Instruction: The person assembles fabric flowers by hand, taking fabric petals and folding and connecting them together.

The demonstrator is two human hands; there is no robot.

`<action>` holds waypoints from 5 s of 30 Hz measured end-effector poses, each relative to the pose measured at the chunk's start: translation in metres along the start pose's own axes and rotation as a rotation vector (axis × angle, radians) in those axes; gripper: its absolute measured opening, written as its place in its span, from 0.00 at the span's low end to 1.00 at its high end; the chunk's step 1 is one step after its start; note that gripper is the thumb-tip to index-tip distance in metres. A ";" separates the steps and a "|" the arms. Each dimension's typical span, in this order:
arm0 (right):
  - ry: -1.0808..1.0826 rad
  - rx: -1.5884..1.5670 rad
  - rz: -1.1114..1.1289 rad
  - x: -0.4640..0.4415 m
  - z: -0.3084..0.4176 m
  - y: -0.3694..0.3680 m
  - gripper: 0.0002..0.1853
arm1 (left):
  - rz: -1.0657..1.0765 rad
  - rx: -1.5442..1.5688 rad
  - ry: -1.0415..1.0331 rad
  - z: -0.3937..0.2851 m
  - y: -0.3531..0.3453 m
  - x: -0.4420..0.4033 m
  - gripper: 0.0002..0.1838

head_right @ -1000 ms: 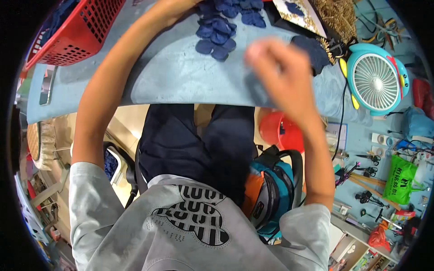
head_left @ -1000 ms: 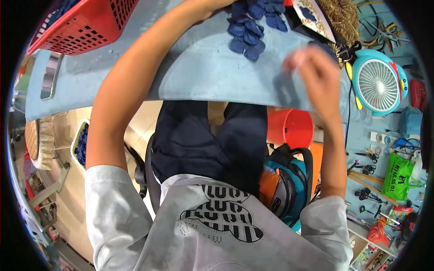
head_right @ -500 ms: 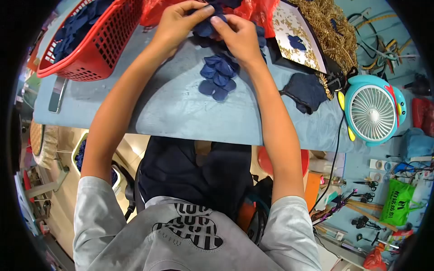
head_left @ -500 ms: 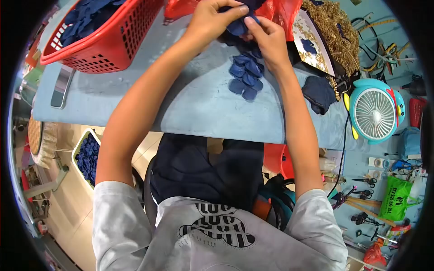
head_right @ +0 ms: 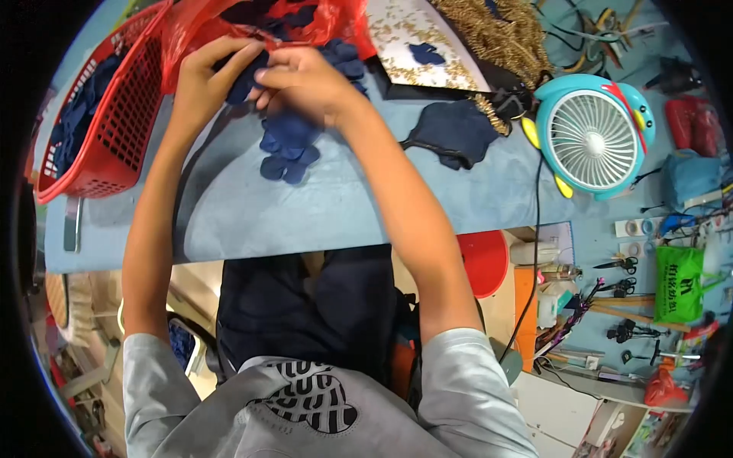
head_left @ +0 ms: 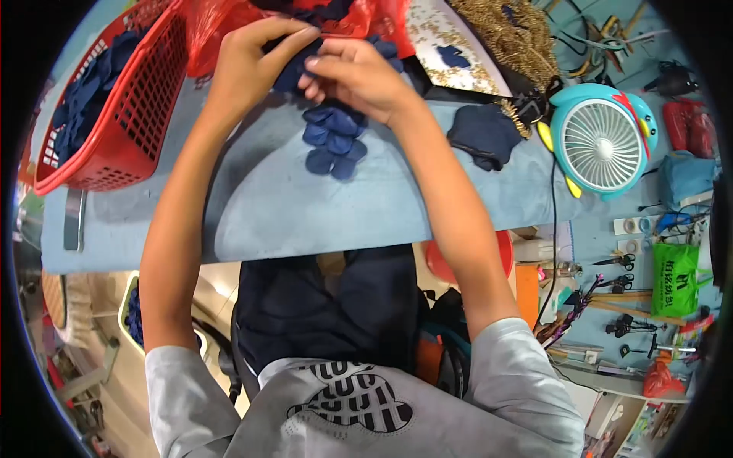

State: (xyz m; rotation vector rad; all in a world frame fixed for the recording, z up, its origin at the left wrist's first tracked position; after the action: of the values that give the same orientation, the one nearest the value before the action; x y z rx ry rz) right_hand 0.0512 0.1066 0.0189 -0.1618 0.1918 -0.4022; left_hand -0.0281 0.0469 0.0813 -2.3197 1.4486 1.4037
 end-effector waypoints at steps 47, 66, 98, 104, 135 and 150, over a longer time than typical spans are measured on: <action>0.168 0.188 -0.231 0.011 0.032 0.012 0.18 | -0.786 -0.456 -0.249 -0.110 0.114 0.019 0.06; 0.270 -0.096 -0.426 0.016 0.032 0.038 0.08 | -0.126 -0.446 -0.372 -0.069 -0.011 -0.001 0.10; 0.195 -0.105 -0.311 0.010 0.022 0.015 0.10 | -0.116 -0.309 -0.158 -0.047 -0.004 0.012 0.06; 0.167 -0.170 -0.263 0.009 0.020 0.012 0.11 | -0.114 -0.109 0.056 -0.033 0.004 0.010 0.05; 0.141 0.240 -0.304 0.010 0.022 0.010 0.10 | -0.340 -1.081 0.145 -0.027 0.266 -0.022 0.12; 0.326 0.227 -0.348 0.012 0.039 0.015 0.13 | -0.097 -0.310 -0.297 -0.064 0.006 -0.003 0.12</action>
State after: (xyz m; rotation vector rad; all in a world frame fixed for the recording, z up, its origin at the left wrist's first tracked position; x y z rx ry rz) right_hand 0.0758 0.1198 0.0520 0.0985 0.4396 -0.7930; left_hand 0.0090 0.0145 0.1226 -2.1768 1.0885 1.9601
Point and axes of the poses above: each hand's wrist, its own x-axis away from the middle knuckle, its own y-axis out of the back of the hand, z = x × y, the point moved 9 cm from there along -x, towards the middle knuckle, and after that the axes turned 2 degrees about -x, right-handed, at the moved point
